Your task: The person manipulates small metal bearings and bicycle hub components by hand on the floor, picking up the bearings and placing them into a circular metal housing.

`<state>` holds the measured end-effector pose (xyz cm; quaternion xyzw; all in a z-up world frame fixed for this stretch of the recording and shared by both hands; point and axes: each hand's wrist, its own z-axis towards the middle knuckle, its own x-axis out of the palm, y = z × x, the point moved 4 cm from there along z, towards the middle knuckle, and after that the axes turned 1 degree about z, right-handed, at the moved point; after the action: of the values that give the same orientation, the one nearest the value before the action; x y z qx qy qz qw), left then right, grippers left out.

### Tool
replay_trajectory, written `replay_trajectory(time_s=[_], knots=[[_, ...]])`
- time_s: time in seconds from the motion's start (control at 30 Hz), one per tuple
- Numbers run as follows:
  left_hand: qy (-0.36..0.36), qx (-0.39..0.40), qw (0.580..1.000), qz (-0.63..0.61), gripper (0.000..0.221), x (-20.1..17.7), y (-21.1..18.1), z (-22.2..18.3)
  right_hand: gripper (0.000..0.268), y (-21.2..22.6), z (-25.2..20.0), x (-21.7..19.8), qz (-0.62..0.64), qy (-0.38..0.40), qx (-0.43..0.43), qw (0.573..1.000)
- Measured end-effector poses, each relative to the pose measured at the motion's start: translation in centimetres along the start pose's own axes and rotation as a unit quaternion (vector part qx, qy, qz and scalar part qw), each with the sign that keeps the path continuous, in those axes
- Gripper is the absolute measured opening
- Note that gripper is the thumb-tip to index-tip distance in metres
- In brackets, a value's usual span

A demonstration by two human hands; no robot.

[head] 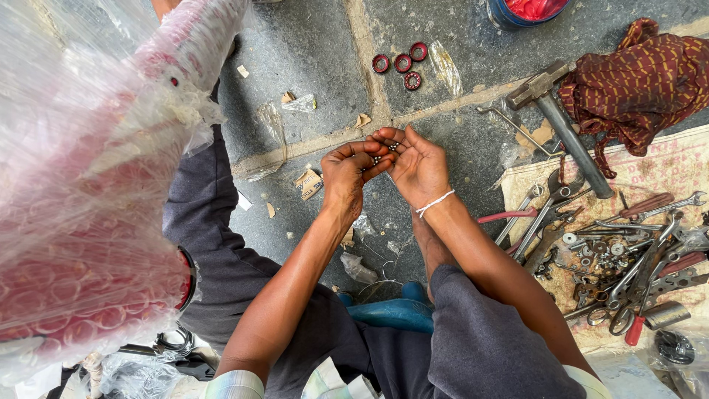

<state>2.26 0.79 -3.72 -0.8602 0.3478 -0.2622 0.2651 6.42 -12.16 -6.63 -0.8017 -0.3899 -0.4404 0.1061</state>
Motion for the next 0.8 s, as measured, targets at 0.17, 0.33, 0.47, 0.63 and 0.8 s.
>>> replay_trajectory(time_s=[0.17,0.33,0.47,0.63,0.8], knots=[[-0.031,0.046,0.994,0.091,0.021,0.3,0.3,-0.1,0.041,-0.6,0.2,-0.7,-0.028,-0.005,0.014,0.999],[-0.033,0.062,0.99,0.124,0.019,0.6,0.0,-0.6,0.043,-1.1,0.4,-1.1,-0.024,0.008,0.024,0.999],[0.001,0.016,1.0,0.025,0.016,0.7,-0.5,-0.8,0.04,-0.7,0.4,-1.0,-0.004,-0.001,0.007,1.0],[0.056,-0.021,0.995,-0.077,0.022,1.1,-0.7,-0.7,0.038,0.2,0.3,-0.6,0.0,-0.009,-0.015,1.0],[0.05,-0.015,0.997,-0.055,0.022,1.0,-0.4,-0.5,0.038,0.3,0.1,-0.2,-0.003,-0.008,-0.016,1.0]])
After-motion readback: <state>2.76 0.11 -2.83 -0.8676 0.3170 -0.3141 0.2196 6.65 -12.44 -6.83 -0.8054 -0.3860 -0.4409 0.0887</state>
